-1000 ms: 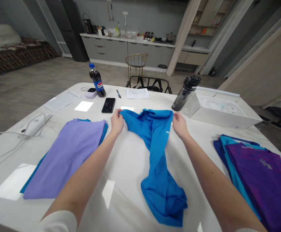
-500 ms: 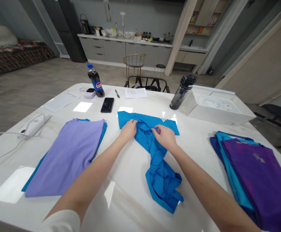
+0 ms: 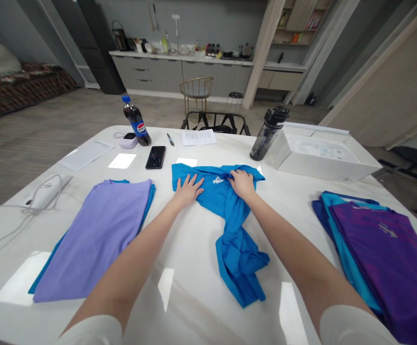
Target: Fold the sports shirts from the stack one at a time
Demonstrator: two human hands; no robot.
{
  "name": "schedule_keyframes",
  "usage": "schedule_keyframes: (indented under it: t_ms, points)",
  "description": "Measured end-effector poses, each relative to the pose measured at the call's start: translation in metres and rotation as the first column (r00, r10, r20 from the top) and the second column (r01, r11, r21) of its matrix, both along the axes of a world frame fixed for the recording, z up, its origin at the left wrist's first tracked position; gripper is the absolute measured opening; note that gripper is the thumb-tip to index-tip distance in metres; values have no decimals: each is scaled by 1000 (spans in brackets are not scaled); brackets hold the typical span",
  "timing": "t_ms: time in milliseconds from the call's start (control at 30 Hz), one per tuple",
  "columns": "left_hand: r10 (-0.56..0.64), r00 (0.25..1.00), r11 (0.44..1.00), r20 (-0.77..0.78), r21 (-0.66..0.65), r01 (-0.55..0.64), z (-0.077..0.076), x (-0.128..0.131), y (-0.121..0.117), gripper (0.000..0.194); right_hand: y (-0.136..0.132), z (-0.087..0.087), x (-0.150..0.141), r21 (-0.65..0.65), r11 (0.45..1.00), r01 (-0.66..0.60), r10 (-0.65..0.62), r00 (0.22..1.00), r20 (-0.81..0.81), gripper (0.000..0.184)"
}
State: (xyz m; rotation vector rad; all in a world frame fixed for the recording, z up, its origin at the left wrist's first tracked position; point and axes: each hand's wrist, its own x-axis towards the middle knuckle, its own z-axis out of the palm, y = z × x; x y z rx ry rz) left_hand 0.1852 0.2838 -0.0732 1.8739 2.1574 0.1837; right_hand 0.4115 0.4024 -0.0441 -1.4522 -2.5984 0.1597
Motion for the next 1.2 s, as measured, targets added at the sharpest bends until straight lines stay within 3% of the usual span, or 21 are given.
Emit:
schedule_keyframes:
  t_ms: [67,133,200,267,367,400,500,567,600,700,767,900,1000,1100,1200]
  points:
    - [0,1000,1000,-1,-7,0,0,-1,-1,57,-2,1,12,61,994,-86,87,996,-30,32]
    - [-2,1000,1000,-3,-16,2,0,-5,-2,58,-3,1,36,105,990,-91,100,992,-76,35]
    - [3,1000,999,-9,-37,-4,0,-10,-3,61,0,1,75,136,991,16,4,989,-145,37]
    - [23,1000,997,-18,-78,-25,1,-16,-3,63,12,3,123,161,964,209,-173,962,-212,40]
    - [69,997,982,-32,-175,-74,8,-25,-5,68,35,7,194,133,799,587,-563,807,-181,47]
    - [87,995,973,-42,-210,-94,12,-28,-7,69,40,8,212,87,751,655,-644,755,-120,46]
    - [143,983,944,-116,-284,-170,25,-31,-15,73,40,11,240,-79,677,732,-720,680,137,36]
    - [132,976,951,-173,-256,-174,33,-28,-22,67,28,12,234,-72,704,706,-686,703,190,39]
    - [129,972,966,-196,-195,-167,36,-24,-25,59,22,13,226,-21,753,658,-648,746,152,43]
    - [195,952,977,-235,129,-168,39,-9,-28,41,12,15,189,141,909,393,-391,919,-46,45]
    - [200,951,946,-235,300,-125,35,2,-23,44,18,14,163,123,958,259,-246,963,-114,45]
    - [-89,976,918,-199,364,158,23,8,2,36,48,8,123,0,981,191,-190,976,-102,55]
    - [-225,973,909,-58,348,231,15,-2,26,24,67,3,107,-21,987,162,-162,986,-35,57]
    - [-207,957,928,202,350,127,9,-15,49,22,78,3,97,-33,992,123,-122,992,33,42]
    - [-66,891,916,448,381,-124,6,-27,79,22,88,7,85,7,985,174,-174,984,-40,30]
